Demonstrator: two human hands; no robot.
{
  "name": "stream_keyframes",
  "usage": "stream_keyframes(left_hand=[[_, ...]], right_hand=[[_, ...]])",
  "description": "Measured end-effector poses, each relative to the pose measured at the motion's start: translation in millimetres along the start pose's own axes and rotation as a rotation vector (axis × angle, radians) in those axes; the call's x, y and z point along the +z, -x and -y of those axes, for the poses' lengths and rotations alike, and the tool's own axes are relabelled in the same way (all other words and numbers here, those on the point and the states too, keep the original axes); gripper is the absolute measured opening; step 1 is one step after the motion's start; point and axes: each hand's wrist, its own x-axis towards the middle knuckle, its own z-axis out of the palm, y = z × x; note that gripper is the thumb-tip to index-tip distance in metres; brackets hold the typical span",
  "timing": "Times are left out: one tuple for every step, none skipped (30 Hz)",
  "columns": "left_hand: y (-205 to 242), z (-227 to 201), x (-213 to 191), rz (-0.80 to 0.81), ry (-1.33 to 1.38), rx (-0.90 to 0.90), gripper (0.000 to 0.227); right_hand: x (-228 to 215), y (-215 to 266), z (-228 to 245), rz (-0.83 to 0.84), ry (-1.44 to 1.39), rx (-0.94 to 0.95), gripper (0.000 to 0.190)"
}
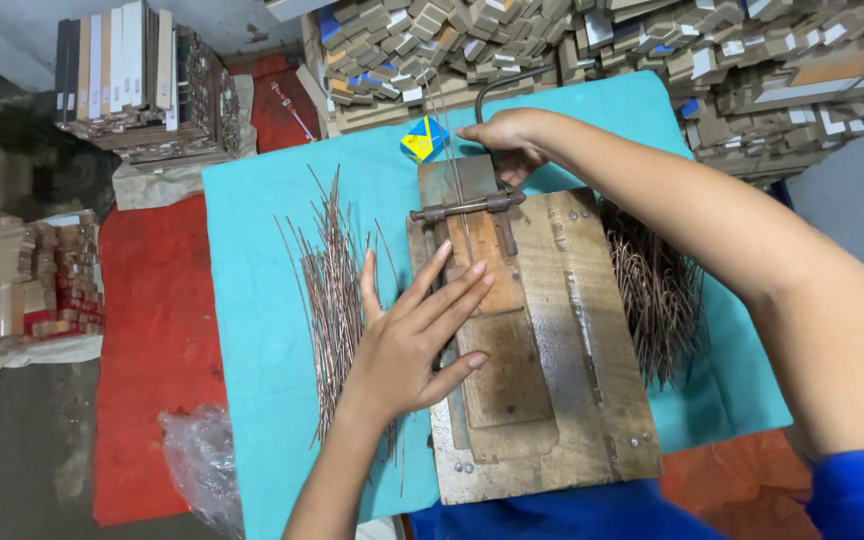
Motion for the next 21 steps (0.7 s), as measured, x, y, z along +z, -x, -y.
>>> stream_keyframes(left_hand=[[-0.1, 0.8, 0.5, 0.000, 0.000, -0.001, 0.064], [0.2, 0.9, 1.5, 0.003, -0.017, 0.000, 0.065], [0.4, 1.0, 2.4, 0.005, -0.035, 0.001, 0.066], [0.3, 1.0, 3.6, 0.000, -0.032, 0.005, 0.066], [0.2, 1.0, 4.6, 0.007, -0.042, 0.000, 0.066], [1.9, 0.9, 4.0, 0.014, -0.058, -0.012, 0.067], [-0.3, 1.6, 3.8, 0.010, -0.061, -0.014, 0.067], [-0.5, 1.2, 3.9, 0.013, -0.107, -0.022, 0.067], [-0.8, 0.9, 3.9, 0.016, -0.153, -0.030, 0.068], [-0.4, 0.0, 4.7, 0.012, -0.155, -0.029, 0.068], [-0.1, -1.0, 5.3, 0.025, -0.204, -0.043, 0.070], [1.1, -2.9, 6.5, 0.040, -0.252, -0.058, 0.071], [0.4, -3.1, 6.7, 0.036, -0.253, -0.058, 0.071], [1.2, -4.4, 6.9, 0.043, -0.261, -0.071, 0.070], [1.7, -5.5, 7.1, 0.049, -0.269, -0.084, 0.069], [0.9, -4.2, 7.8, 0.045, -0.269, -0.080, 0.069], [0.3, -2.9, 8.4, 0.054, -0.261, -0.082, 0.070], [2.6, -3.7, 9.0, 0.066, -0.253, -0.091, 0.070], [3.8, -1.9, 10.7, 0.064, -0.251, -0.096, 0.070], [4.9, 0.3, 12.2, 0.056, -0.164, -0.089, 0.069], [5.8, 2.4, 13.5, 0.047, -0.077, -0.081, 0.067]], right_hand=[[0.6, 15.2, 9.4, 0.001, 0.000, 0.000, 0.091], [1.6, 30.5, 17.3, -0.037, 0.091, -0.040, 0.088], [2.6, 45.8, 25.2, -0.075, 0.181, -0.079, 0.085], [-3.6, 47.1, 31.7, -0.082, 0.182, -0.077, 0.085], [-9.7, 48.8, 38.3, -0.193, -0.179, -0.177, 0.066], [-13.0, 50.2, 47.9, -0.294, -0.539, -0.283, 0.052], [-16.4, 34.6, 48.4, -0.294, -0.535, -0.288, 0.052], [-17.1, 18.4, 46.3, -0.513, -0.601, -0.645, 0.041], [-17.7, 2.1, 44.2, -0.726, -0.650, -1.009, 0.033], [-17.0, 14.8, 44.9, -0.728, -0.648, -1.014, 0.033], [-16.3, 27.6, 45.6, -0.845, -0.667, -1.165, 0.030], [-14.3, 40.3, 44.9, -0.959, -0.681, -1.315, 0.031], [-8.8, 64.2, 41.6, -0.960, -0.678, -1.318, 0.031], [-1.5, 87.8, 35.2, -1.005, -0.632, -1.451, 0.030], [5.7, 111.3, 29.2, -1.047, -0.582, -1.584, 0.030], [11.9, 120.4, 14.3, -1.052, -0.578, -1.586, 0.030], [18.5, 129.5, -0.4, -0.938, -0.593, -1.674, 0.048], [28.0, 138.6, -15.9, -0.812, -0.609, -1.756, 0.071], [31.2, 166.9, -14.5, -0.807, -0.606, -1.756, 0.071], [34.3, 194.9, -12.7, -0.843, -0.509, -1.907, 0.052], [37.0, 223.0, -10.8, -0.879, -0.410, -2.058, 0.039]])
